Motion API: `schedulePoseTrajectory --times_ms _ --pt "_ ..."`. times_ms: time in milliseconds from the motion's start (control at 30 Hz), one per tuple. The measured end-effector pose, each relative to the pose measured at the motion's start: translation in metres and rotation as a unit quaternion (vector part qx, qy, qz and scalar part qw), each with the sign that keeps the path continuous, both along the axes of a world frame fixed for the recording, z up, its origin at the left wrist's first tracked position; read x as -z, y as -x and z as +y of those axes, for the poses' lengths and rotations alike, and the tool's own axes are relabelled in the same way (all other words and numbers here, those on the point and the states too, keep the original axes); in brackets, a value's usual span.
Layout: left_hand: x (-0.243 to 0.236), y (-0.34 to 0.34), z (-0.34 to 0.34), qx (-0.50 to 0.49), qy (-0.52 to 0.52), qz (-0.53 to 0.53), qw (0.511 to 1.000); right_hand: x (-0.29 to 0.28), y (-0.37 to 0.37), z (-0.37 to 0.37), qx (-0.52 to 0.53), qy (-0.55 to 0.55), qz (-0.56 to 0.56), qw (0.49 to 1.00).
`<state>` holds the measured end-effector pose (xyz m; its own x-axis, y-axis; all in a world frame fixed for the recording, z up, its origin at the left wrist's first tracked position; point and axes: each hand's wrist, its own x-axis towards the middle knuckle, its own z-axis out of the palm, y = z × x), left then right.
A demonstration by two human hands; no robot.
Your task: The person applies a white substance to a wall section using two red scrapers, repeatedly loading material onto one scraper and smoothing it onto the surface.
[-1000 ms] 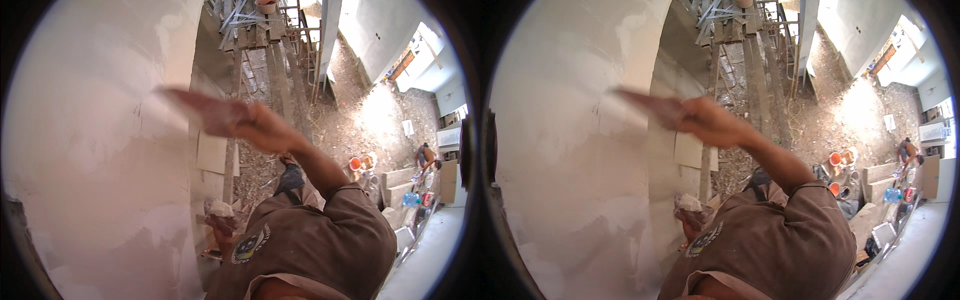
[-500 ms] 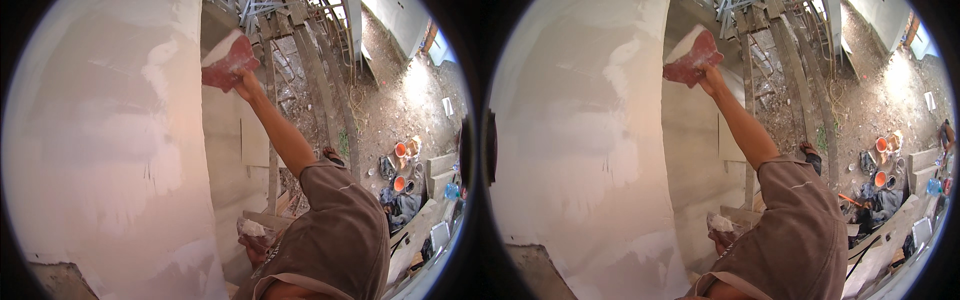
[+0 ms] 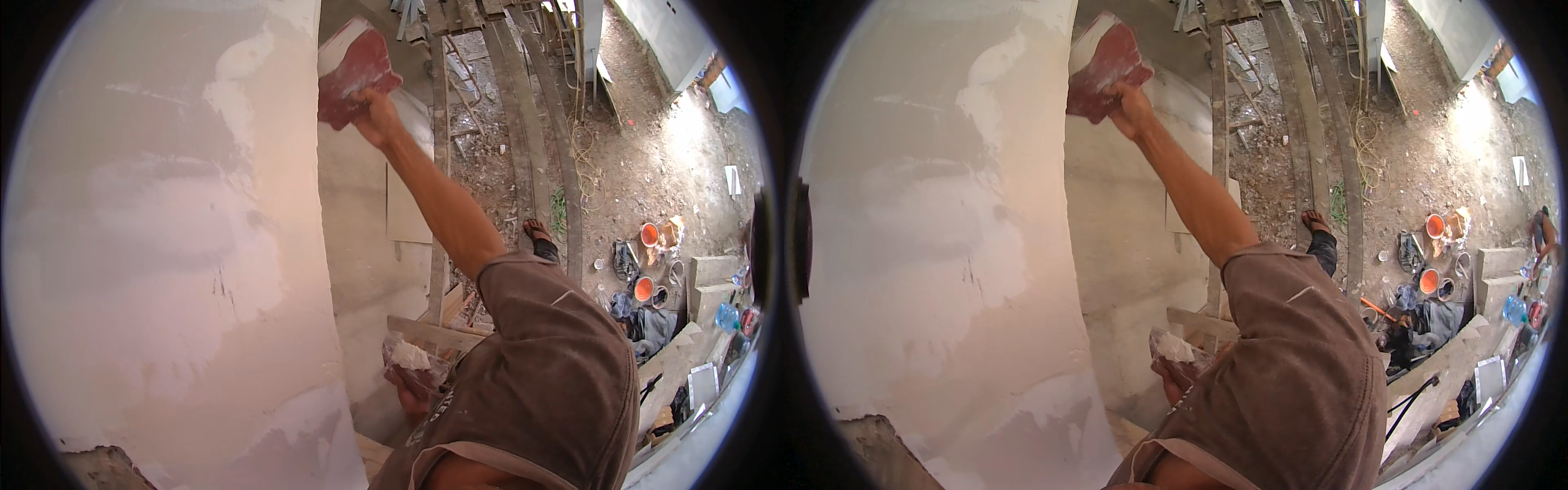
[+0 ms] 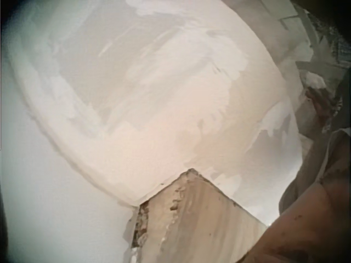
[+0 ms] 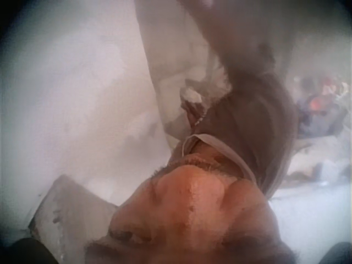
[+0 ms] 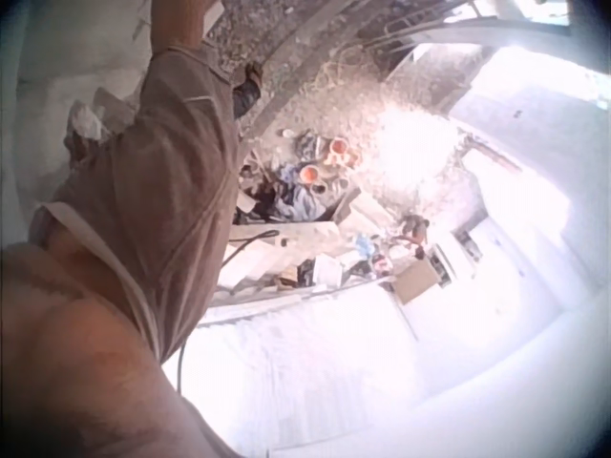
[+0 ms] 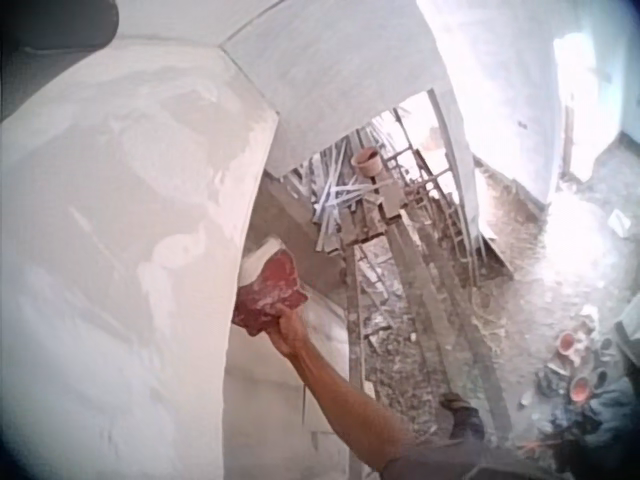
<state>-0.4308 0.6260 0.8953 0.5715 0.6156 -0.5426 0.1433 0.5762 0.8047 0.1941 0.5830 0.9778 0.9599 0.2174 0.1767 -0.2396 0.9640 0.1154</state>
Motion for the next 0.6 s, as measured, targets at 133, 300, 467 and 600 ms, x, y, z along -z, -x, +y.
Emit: schedulePoseTrajectory --times_ms 133,300,467,600 --pt "0.016 0.009 0.019 -0.003 0.05 -0.046 0.998 -0.006 0.077 0.006 -0.03 0.024 0.018 0.999" --pt "0.039 0.03 0.049 0.02 0.125 -0.109 0.986 0.0 0.167 0.015 -0.097 0.006 0.019 0.995" --pt "0.036 0.017 0.042 0.024 0.068 -0.047 0.996 0.018 0.251 0.004 -0.18 0.045 -0.001 0.983" --pt "0.053 0.032 0.055 0.061 0.095 -0.07 0.991 0.017 0.285 -0.028 -0.224 0.105 0.029 0.968"
